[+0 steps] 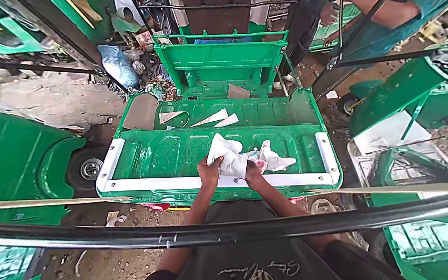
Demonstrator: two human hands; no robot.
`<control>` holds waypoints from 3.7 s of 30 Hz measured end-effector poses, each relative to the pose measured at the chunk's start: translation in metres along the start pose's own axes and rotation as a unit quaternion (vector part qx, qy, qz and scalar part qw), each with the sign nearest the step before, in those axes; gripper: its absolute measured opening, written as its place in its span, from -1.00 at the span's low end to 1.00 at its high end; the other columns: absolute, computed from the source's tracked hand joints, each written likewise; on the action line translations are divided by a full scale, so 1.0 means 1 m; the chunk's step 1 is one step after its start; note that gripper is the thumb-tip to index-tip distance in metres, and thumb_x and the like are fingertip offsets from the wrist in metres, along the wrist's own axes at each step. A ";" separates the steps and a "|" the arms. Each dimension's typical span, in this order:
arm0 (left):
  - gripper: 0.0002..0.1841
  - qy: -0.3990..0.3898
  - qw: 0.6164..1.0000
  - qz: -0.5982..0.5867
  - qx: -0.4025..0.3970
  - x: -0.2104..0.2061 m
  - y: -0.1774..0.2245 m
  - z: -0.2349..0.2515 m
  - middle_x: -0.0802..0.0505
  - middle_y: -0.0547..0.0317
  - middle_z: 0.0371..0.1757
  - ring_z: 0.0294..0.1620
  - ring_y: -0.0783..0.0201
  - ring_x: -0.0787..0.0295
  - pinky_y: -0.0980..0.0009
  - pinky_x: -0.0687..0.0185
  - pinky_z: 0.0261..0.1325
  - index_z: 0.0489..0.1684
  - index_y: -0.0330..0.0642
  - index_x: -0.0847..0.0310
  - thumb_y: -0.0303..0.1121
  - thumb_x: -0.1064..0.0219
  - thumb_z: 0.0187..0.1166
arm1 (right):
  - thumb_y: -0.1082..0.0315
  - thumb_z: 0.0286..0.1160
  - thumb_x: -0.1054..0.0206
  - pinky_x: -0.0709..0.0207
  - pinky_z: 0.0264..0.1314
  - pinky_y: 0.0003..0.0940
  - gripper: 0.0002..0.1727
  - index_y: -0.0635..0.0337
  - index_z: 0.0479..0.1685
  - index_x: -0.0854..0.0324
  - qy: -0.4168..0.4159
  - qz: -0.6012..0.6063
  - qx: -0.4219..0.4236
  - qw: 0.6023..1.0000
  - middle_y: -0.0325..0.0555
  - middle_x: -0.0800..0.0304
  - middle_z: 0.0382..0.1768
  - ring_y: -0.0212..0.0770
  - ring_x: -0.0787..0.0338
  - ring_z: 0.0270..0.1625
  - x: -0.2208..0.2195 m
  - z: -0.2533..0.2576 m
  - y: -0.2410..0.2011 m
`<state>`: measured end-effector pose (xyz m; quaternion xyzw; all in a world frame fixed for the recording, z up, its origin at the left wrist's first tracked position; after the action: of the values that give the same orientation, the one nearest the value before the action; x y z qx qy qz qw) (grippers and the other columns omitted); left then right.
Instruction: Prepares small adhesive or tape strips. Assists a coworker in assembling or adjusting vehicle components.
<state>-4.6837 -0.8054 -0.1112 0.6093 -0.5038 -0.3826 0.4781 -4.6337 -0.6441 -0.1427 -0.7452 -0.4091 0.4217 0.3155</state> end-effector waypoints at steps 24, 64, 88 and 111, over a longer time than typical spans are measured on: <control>-0.66 -0.049 0.999 -0.002 0.017 0.016 -0.014 0.013 -0.90 -0.03 -0.21 -0.22 0.19 -0.90 0.21 -0.90 -0.07 0.04 -0.44 -0.66 -0.66 -0.56 0.32 | 0.58 0.45 -0.38 -0.72 -0.25 -0.35 -0.84 0.38 -0.04 -0.65 -0.051 -0.115 -0.025 0.992 -0.06 -0.80 -0.29 -0.31 -0.78 -0.34 -0.017 0.004 0.000; -0.62 0.046 0.997 -0.036 0.059 0.014 -0.017 0.001 -0.86 -0.14 -0.06 -0.11 0.14 -0.88 0.20 -0.87 -0.03 0.17 -0.46 -0.61 -0.69 -0.51 0.36 | 0.36 0.24 -0.58 -0.48 0.60 -0.22 -0.25 0.58 0.45 -0.45 -0.088 -0.352 0.182 0.914 0.31 -0.74 0.29 -0.05 -0.72 0.41 -0.020 0.001 0.015; -0.68 0.048 0.998 0.033 0.040 0.022 -0.014 0.000 -0.87 -0.05 -0.15 -0.20 0.21 -0.86 0.24 -0.82 -0.12 0.07 -0.40 -0.65 -0.64 -0.53 0.37 | 0.38 0.26 -0.54 -0.58 0.37 0.15 -0.48 0.56 0.18 -0.62 -0.081 -0.488 0.205 0.844 0.43 -0.74 0.11 0.29 -0.76 0.25 -0.036 0.005 0.024; -0.23 -0.085 0.847 0.524 0.011 0.061 -0.007 0.059 -0.83 -0.37 0.10 0.15 -0.41 -0.78 -0.45 -0.58 0.21 0.66 -0.11 -0.37 -0.05 -0.57 0.47 | 0.09 0.51 -0.46 -0.65 -0.09 0.32 -0.63 0.16 0.11 -0.72 0.017 -0.708 0.019 0.705 0.19 -0.84 -0.04 0.29 -0.83 0.03 -0.003 0.027 -0.019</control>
<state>-4.7254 -0.8761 -0.1321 0.2252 -0.7911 -0.1196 0.5561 -4.6652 -0.6340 -0.1383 -0.2370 -0.8030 0.0694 0.5424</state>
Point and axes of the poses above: each hand's wrist, its own z-axis towards the middle knuckle, its own x-axis out of the back of the hand, y = z × x, the point moved 2 cm from there along z, towards the middle knuckle
